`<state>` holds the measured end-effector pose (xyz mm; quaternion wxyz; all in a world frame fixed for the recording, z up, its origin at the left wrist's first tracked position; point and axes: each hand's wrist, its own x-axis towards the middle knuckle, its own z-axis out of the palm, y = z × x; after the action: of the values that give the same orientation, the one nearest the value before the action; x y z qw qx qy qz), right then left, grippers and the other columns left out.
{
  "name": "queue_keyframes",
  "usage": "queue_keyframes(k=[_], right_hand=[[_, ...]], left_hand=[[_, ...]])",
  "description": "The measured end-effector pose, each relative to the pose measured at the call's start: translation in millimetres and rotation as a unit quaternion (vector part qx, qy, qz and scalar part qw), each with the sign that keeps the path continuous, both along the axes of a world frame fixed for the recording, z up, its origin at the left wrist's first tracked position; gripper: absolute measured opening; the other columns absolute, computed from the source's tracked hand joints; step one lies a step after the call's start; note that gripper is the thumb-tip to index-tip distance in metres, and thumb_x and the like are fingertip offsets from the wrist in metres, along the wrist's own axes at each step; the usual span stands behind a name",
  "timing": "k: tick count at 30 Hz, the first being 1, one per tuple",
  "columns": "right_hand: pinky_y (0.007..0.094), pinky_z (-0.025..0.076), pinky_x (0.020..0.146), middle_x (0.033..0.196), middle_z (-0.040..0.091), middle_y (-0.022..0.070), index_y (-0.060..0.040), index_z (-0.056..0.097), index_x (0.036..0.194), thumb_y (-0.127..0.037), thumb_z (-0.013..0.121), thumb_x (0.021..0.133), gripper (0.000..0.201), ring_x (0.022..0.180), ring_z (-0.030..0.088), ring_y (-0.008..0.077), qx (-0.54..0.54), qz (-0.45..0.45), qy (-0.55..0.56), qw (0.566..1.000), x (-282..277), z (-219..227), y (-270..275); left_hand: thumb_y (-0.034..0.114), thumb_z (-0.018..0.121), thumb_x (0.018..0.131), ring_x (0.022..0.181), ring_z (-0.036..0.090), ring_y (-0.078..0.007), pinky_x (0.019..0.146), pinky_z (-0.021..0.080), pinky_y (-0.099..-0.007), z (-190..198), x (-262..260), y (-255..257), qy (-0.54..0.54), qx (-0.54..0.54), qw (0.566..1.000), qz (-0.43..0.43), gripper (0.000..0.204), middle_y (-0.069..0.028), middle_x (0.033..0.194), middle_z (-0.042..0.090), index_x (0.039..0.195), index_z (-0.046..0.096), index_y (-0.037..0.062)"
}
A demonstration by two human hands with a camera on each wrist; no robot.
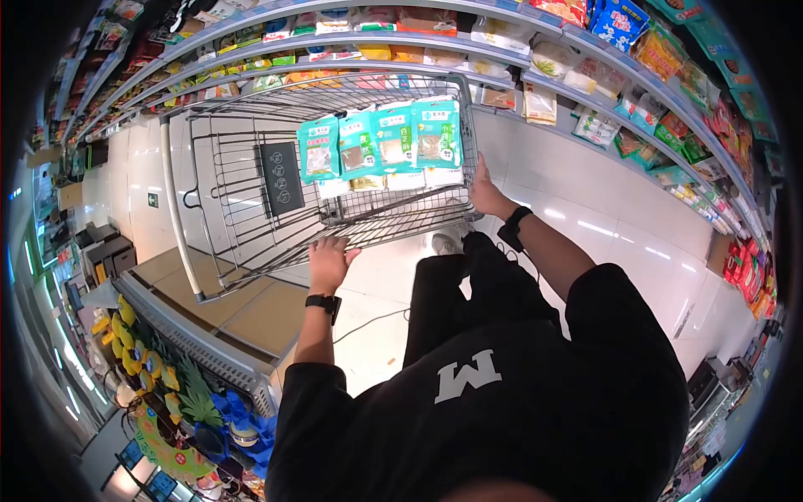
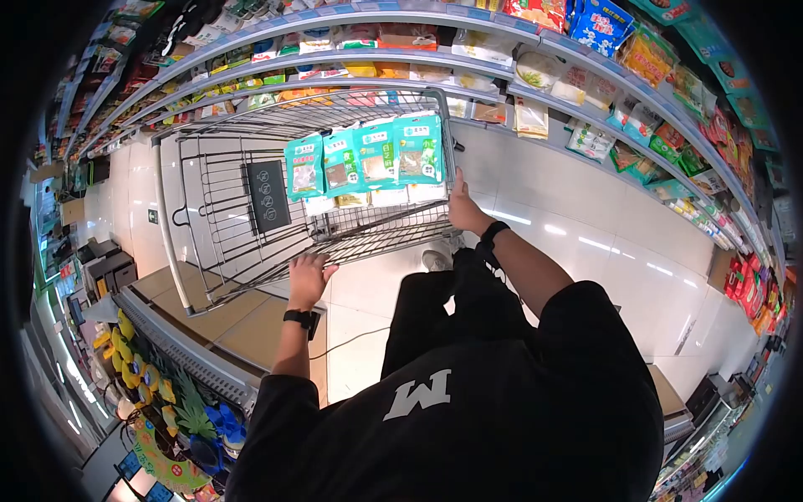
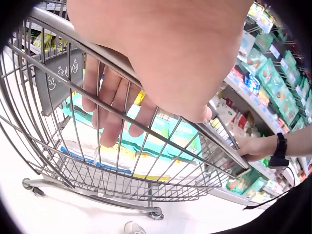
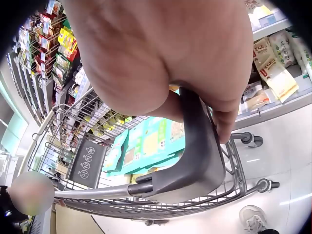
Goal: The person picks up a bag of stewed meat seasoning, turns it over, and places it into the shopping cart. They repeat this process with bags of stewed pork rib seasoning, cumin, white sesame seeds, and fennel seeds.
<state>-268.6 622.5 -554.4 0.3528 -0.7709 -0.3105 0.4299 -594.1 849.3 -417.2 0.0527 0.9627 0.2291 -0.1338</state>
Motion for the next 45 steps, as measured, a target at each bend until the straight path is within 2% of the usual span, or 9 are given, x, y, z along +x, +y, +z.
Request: queue_keyframes(k=[17, 22, 24, 28, 31, 34, 36, 42, 45], right_hand=[[0.044, 0.034, 0.103, 0.132, 0.025, 0.0424, 0.0046, -0.026, 0.138, 0.009, 0.046, 0.076, 0.095, 0.121, 0.038, 0.0496, 0.046, 0.063, -0.001, 0.997, 49.5, -62.8, 73.5], [0.0462, 0.048, 0.079, 0.092, 0.061, 0.033, -0.0014, -0.027, 0.139, -0.004, 0.05, 0.087, 0.094, 0.084, 0.062, 0.0406, -0.03, 0.075, 0.067, 0.994, 48.9, -33.4, 88.7], [0.048, 0.046, 0.082, 0.1, 0.057, 0.0385, 0.0002, -0.01, 0.144, -0.022, 0.057, 0.089, 0.09, 0.089, 0.06, 0.0452, 0.12, 0.101, -0.045, 0.987, 38.2, -119.4, 76.9], [0.0457, 0.048, 0.078, 0.089, 0.061, 0.0318, -0.0024, -0.001, 0.146, -0.014, 0.058, 0.084, 0.087, 0.086, 0.062, 0.0421, -0.047, 0.14, -0.021, 0.989, 53.7, 2.6, 51.4], [0.0456, 0.048, 0.075, 0.081, 0.066, 0.0218, -0.0017, 0.009, 0.145, -0.019, 0.055, 0.085, 0.078, 0.081, 0.063, 0.0384, -0.042, 0.102, -0.028, 0.994, 74.0, -14.5, 5.3], [0.0398, 0.043, 0.096, 0.119, 0.057, 0.0249, 0.0008, 0.047, 0.128, -0.027, 0.055, 0.084, 0.052, 0.111, 0.054, 0.0371, -0.135, 0.084, -0.103, 0.982, 97.8, -2.8, -45.9], [0.0385, 0.041, 0.099, 0.119, 0.057, 0.0232, 0.0015, 0.054, 0.121, -0.029, 0.056, 0.083, 0.048, 0.117, 0.05, 0.0357, -0.173, 0.091, -0.101, 0.976, 114.8, -8.0, -82.5], [0.032, 0.054, 0.062, 0.087, 0.066, 0.0146, 0.0029, 0.054, 0.116, -0.017, 0.058, 0.084, 0.038, 0.063, 0.066, 0.0209, -0.145, -0.117, 0.008, 0.982, 117.9, 24.2, -146.2], [0.0294, 0.054, 0.058, 0.083, 0.066, 0.0121, 0.0031, 0.053, 0.116, -0.017, 0.059, 0.085, 0.037, 0.066, 0.066, 0.0191, -0.138, -0.167, 0.037, 0.976, 114.5, 32.0, -162.6]], left_hand=[[0.047, 0.057, 0.087, 0.108, 0.047, -0.0253, 0.092, 0.031, -0.0502, -40.8, 20.3, 10.0, 0.0, -0.041, 0.977, 0.211, 0.029, 0.0047, 0.109, 0.061, 0.096, 0.071, 0.0234], [0.057, 0.053, 0.085, 0.114, 0.046, -0.0327, 0.093, 0.03, -0.0562, -52.5, 8.7, 32.7, 0.054, -0.08, 0.963, 0.252, 0.04, -0.0014, 0.114, 0.061, 0.099, 0.07, 0.0236], [0.056, 0.056, 0.084, 0.113, 0.047, -0.0328, 0.091, 0.031, -0.0584, -55.6, 0.6, 39.6, 0.038, -0.078, 0.963, 0.256, 0.038, -0.0016, 0.112, 0.062, 0.098, 0.07, 0.0239], [0.051, 0.066, 0.077, 0.103, 0.052, -0.0313, 0.084, 0.033, -0.056, -62.7, -17.4, 52.8, -0.036, -0.085, 0.956, 0.278, 0.032, -0.0027, 0.097, 0.067, 0.082, 0.073, 0.0199], [0.048, 0.068, 0.075, 0.098, 0.056, -0.0263, 0.085, 0.033, -0.051, -71.8, -32.1, 68.0, -0.053, -0.081, 0.959, 0.267, 0.027, 0.0002, 0.089, 0.069, 0.08, 0.075, 0.0228], [0.048, 0.068, 0.075, 0.1, 0.054, -0.0248, 0.089, 0.028, -0.0498, -71.0, -38.1, 72.8, -0.07, -0.083, 0.955, 0.276, 0.023, 0.0026, 0.087, 0.069, 0.08, 0.075, 0.0263], [0.046, 0.069, 0.075, 0.101, 0.054, -0.025, 0.09, 0.027, -0.0519, -74.5, -42.4, 80.1, -0.071, -0.096, 0.952, 0.282, 0.021, 0.003, 0.088, 0.069, 0.08, 0.075, 0.0263], [0.044, 0.07, 0.074, 0.102, 0.054, -0.0277, 0.094, 0.025, -0.058, -83.4, -52.8, 92.7, -0.062, -0.116, 0.943, 0.306, 0.02, 0.0008, 0.091, 0.07, 0.08, 0.076, 0.0252], [0.043, 0.069, 0.076, 0.1, 0.056, -0.0273, 0.094, 0.025, -0.0577, -81.9, -54.1, 92.7, -0.07, -0.109, 0.942, 0.308, 0.02, -0.0003, 0.087, 0.07, 0.079, 0.076, 0.025]])
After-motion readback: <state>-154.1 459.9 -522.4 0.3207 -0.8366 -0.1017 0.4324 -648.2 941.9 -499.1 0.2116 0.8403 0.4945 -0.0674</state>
